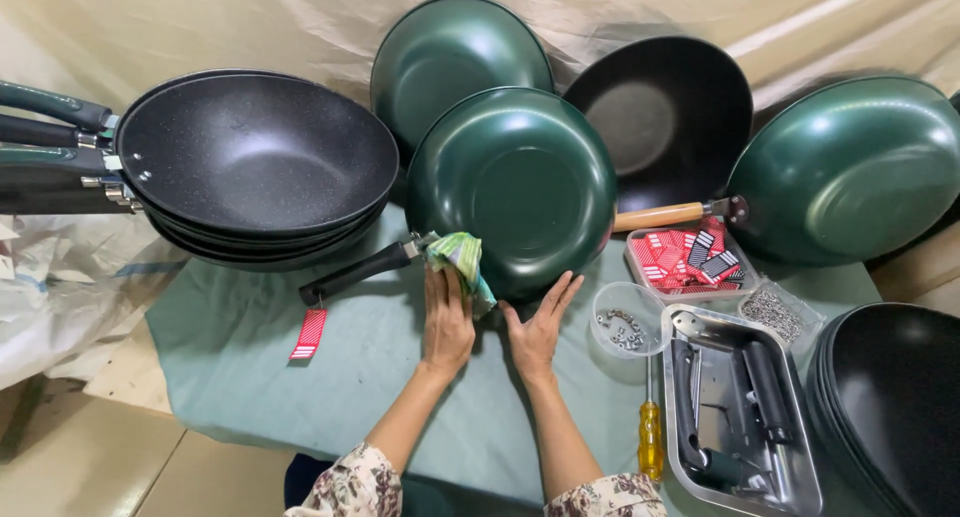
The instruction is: The person wipes the exterior bottom of a green frying pan with a patterned cloth. They rotate the pan to clean different areas of the base and handle attachment while other pans and tools sit on the table.
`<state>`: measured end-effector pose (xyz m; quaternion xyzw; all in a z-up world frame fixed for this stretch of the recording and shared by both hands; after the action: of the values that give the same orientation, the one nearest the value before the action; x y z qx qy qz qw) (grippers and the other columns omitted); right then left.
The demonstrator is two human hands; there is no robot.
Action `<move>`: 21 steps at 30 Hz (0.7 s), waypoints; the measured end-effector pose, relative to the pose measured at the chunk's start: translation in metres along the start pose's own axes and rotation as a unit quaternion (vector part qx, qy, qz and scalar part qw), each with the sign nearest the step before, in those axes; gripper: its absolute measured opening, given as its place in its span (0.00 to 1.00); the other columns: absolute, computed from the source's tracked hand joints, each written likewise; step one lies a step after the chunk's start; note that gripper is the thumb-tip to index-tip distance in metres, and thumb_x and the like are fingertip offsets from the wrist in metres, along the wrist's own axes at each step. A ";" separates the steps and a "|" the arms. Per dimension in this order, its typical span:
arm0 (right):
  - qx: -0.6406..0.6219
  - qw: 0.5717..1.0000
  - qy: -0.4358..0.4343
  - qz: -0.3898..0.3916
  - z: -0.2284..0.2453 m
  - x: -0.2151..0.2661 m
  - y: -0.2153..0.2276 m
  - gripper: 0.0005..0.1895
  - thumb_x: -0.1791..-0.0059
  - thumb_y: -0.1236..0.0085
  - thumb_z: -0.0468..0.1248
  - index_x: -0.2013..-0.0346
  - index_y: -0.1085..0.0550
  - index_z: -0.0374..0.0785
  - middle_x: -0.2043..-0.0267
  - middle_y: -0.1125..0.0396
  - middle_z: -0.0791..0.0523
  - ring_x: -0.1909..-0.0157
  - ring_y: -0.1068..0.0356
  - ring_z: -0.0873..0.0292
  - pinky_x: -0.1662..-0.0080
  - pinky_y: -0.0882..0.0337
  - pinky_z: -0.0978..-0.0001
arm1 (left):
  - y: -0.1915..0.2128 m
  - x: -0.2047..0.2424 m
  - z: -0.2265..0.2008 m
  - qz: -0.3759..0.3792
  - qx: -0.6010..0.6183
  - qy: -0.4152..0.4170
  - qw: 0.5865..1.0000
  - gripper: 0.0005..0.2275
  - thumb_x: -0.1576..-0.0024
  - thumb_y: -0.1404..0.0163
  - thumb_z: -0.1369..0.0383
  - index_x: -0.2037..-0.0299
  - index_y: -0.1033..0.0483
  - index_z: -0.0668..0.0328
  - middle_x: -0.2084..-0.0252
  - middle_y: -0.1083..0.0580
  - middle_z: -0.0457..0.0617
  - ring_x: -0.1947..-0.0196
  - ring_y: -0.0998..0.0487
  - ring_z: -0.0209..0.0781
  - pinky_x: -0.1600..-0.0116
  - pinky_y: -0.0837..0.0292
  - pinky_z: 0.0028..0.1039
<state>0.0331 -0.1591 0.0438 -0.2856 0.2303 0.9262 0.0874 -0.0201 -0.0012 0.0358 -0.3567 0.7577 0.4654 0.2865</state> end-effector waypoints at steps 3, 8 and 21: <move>0.006 1.000 0.005 -0.002 -0.002 0.000 0.000 0.66 0.60 0.26 0.42 0.22 0.65 0.40 0.21 0.78 0.41 0.24 0.61 0.34 0.32 0.46 0.44 | 0.013 -0.046 -0.013 -0.070 -0.031 -0.068 0.995 0.26 0.36 0.58 0.71 0.27 0.45 0.66 0.25 0.50 0.73 0.25 0.52 0.73 0.27 0.53 0.54; 0.008 1.000 -0.004 0.003 0.002 0.000 0.001 0.66 0.60 0.27 0.41 0.22 0.65 0.40 0.21 0.77 0.40 0.25 0.60 0.31 0.34 0.42 0.41 | 0.021 -0.082 -0.029 -0.092 -0.033 -0.067 0.993 0.28 0.38 0.57 0.73 0.25 0.45 0.57 0.22 0.52 0.65 0.23 0.56 0.66 0.25 0.59 0.53; 0.007 1.000 -0.016 0.010 -0.004 0.000 -0.002 0.65 0.60 0.28 0.38 0.22 0.65 0.43 0.21 0.78 0.43 0.26 0.58 0.31 0.38 0.38 0.41 | 0.010 -0.080 -0.021 -0.095 -0.063 -0.067 0.991 0.28 0.42 0.53 0.65 0.28 0.38 0.46 0.22 0.47 0.57 0.23 0.51 0.58 0.25 0.59 0.54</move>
<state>0.0352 -0.1596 0.0400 -0.2682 0.2378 0.9298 0.0836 0.0162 0.0047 0.1112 -0.4125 0.6685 0.5056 0.3567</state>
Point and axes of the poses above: each hand's wrist, its own x-axis away from the middle knuckle, its own y-axis out of the back of the hand, z = x × y, the point moved 6 cm from there along -x, towards the middle knuckle
